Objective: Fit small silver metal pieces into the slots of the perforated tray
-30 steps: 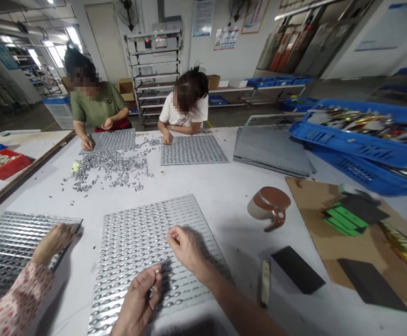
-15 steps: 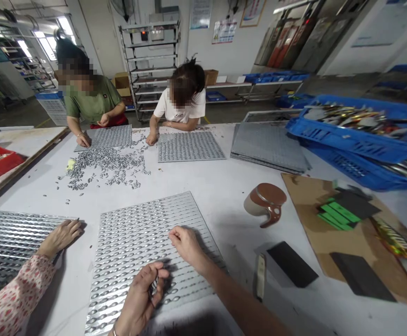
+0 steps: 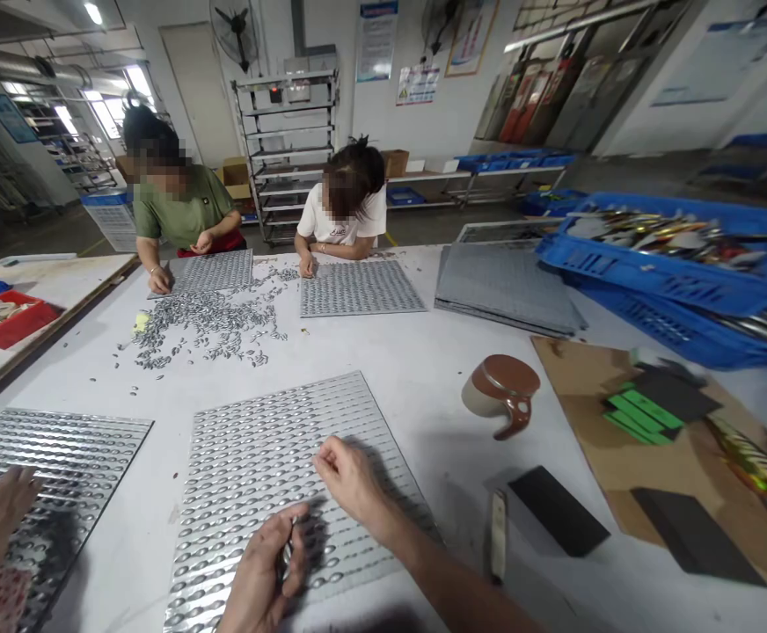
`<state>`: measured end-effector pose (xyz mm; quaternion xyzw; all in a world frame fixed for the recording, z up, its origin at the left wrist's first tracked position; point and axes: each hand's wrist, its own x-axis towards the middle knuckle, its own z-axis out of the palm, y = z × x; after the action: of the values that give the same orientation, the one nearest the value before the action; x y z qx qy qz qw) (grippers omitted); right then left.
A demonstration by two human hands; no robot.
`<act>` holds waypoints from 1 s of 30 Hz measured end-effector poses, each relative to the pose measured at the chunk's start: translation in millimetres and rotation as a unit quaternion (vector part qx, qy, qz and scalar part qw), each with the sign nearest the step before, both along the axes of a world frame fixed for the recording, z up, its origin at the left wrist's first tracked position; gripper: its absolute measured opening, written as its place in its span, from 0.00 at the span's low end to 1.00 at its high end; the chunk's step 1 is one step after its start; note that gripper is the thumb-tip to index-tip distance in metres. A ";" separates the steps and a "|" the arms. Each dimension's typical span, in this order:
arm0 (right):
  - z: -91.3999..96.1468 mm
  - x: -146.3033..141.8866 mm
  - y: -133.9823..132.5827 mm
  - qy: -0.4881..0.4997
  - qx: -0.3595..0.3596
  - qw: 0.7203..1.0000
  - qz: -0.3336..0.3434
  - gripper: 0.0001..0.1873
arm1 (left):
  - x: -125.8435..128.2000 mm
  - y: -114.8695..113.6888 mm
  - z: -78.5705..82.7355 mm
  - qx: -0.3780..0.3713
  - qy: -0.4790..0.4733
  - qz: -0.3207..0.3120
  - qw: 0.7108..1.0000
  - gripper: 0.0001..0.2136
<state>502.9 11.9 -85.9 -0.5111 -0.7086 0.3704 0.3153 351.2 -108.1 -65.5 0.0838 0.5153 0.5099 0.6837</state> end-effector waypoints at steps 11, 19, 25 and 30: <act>16.5 -0.3 -69.6 0.239 -0.260 0.929 0.107 0.14 | 16.6 -1.8 -4.9 0.074 0.019 -0.003 0.997 0.29; -18.5 6.4 -4.5 0.019 -0.028 0.999 0.015 0.13 | 10.7 3.0 -7.6 -0.024 -0.069 0.049 0.996 0.24; -35.9 1.1 22.6 -0.144 0.018 0.989 0.006 0.09 | 6.7 1.9 -13.4 -0.047 -0.108 0.016 0.993 0.23; -32.7 -1.9 20.8 -0.149 -0.013 0.989 -0.022 0.06 | 3.0 3.1 -0.2 -0.057 -0.092 0.041 0.993 0.20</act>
<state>500.9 32.7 -118.6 -0.5800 -0.7314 0.2925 0.2076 354.1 -105.1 -65.7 -0.0236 0.4814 0.5128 0.7104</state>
